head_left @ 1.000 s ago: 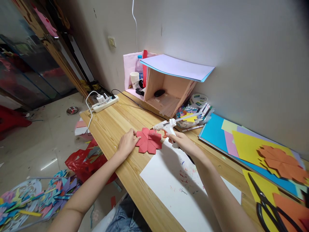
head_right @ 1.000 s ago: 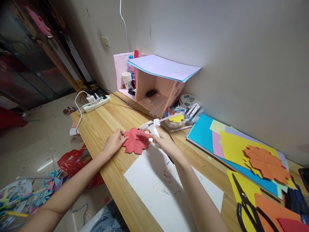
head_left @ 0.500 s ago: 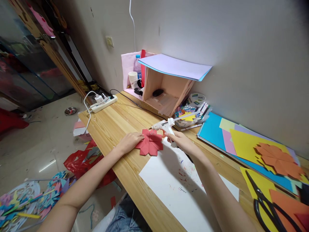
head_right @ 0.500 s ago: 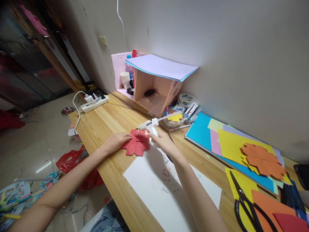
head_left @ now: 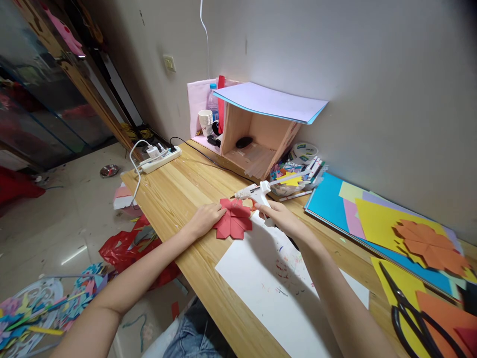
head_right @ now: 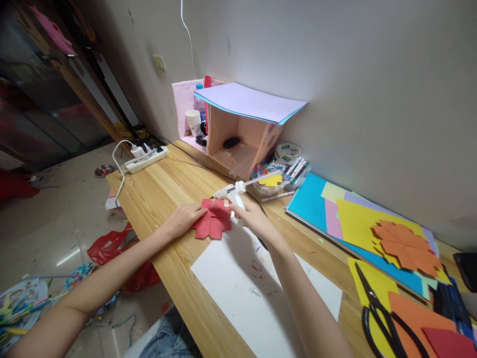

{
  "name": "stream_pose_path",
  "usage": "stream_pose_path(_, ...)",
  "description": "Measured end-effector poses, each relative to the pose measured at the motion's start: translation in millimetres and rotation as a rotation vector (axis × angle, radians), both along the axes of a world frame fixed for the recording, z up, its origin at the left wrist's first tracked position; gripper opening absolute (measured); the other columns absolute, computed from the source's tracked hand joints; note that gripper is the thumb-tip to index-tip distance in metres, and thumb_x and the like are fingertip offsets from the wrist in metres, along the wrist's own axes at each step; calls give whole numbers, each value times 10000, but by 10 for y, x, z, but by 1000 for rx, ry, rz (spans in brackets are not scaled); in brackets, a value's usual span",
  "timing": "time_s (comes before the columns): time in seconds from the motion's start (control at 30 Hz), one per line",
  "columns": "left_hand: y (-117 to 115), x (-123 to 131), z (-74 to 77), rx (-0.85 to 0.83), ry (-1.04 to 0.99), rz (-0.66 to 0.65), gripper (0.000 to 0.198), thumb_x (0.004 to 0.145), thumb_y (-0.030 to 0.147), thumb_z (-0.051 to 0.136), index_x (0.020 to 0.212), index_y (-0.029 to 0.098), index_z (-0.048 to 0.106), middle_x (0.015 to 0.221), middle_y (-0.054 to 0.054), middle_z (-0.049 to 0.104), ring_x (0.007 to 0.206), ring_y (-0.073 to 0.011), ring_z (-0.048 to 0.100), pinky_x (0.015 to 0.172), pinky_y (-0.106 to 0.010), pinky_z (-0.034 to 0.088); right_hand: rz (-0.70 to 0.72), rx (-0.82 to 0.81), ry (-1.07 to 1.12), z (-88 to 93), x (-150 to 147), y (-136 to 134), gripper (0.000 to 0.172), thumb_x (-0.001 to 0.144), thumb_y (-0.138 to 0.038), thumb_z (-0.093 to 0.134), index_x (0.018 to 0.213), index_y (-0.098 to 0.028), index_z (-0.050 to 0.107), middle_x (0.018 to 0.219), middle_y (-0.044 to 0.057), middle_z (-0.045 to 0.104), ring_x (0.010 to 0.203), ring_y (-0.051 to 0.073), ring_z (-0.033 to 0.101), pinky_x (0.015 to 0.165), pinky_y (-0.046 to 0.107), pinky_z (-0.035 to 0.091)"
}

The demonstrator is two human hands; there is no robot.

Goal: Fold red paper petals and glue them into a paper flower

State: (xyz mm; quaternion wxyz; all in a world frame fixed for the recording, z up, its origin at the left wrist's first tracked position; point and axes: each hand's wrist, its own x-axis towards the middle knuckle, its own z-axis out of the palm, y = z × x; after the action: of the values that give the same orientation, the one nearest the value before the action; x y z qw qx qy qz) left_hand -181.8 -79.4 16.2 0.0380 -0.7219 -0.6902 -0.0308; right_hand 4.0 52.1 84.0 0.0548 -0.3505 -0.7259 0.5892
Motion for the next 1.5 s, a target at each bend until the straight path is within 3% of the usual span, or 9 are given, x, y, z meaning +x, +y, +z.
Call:
stream_pose_path(0.23, 95, -32, 43, 52, -104, -24, 241, 870, 296, 380, 970, 168, 557, 875, -61, 591, 752, -151, 544, 617, -251, 381, -10, 0, 11, 6, 18, 41, 316, 722, -470, 490, 661, -160, 494, 618, -25, 424, 525, 83, 352, 471, 209, 268)
stream_pose_path(0.53, 135, -69, 143, -63, -386, -3, 242, 870, 295, 350, 911, 194, 565, 941, -36, 598, 808, -146, 538, 672, -247, 371, 1, 28, -8, -14, 30, 79, 351, 728, -482, 481, 796, -159, 599, 645, -11, 449, 552, 96, 379, 485, 212, 298)
stream_pose_path(0.67, 120, -9, 96, -18, -310, 112, 253, 870, 291, 338, 825, 169, 556, 832, -45, 590, 714, -149, 526, 619, -258, 363, 4, 32, -3, -15, 39, 85, 336, 731, -469, 478, 783, -158, 595, 653, -7, 463, 554, 96, 385, 489, 211, 298)
stream_pose_path(0.77, 105, 43, 23, 44, -209, 126, 248, 873, 261, 338, 800, 162, 553, 791, -49, 574, 701, -154, 520, 612, -264, 365, -2, 24, 10, -1, 54, 76, 334, 726, -474, 474, 762, -158, 579, 654, -5, 480, 546, 97, 389, 483, 212, 295)
stream_pose_path(0.87, 107, 37, -19, 78, -161, 60, 245, 880, 236, 325, 844, 162, 556, 834, -50, 576, 752, -157, 524, 643, -267, 379, -47, 40, -11, 14, 64, 64, 356, 706, -493, 478, 738, -153, 581, 632, 1, 495, 527, 100, 396, 483, 218, 296)
stream_pose_path(1.03, 158, -109, -32, 33, -177, -223, 257, 884, 190, 307, 979, 172, 545, 924, -54, 589, 830, -147, 539, 708, -266, 402, -72, 43, -23, 17, 60, 66, 363, 692, -492, 491, 745, -149, 596, 633, 7, 516, 515, 98, 403, 477, 220, 287)
stream_pose_path(1.23, 230, -232, -122, 24, -26, -371, 294, 882, 149, 269, 889, 131, 562, 793, -73, 583, 712, -148, 541, 620, -263, 408, -51, 52, -13, 21, 78, 83, 352, 709, -487, 485, 766, -157, 594, 632, -12, 492, 513, 88, 380, 473, 214, 267)
stream_pose_path(1.33, 243, -216, -162, 59, -58, -340, 292, 883, 165, 276, 840, 138, 564, 782, -65, 578, 705, -136, 536, 622, -251, 406, -55, 59, -22, 61, 102, 84, 357, 713, -500, 480, 753, -163, 592, 598, -24, 460, 506, 86, 367, 471, 214, 268)
stream_pose_path(1.5, 214, -138, -126, 141, -259, -122, 235, 867, 254, 355, 823, 163, 568, 821, -48, 592, 741, -131, 539, 654, -241, 407, -6, 58, -55, 159, 146, 56, 353, 721, -491, 480, 798, -166, 593, 647, -5, 475, 523, 93, 377, 474, 216, 297)
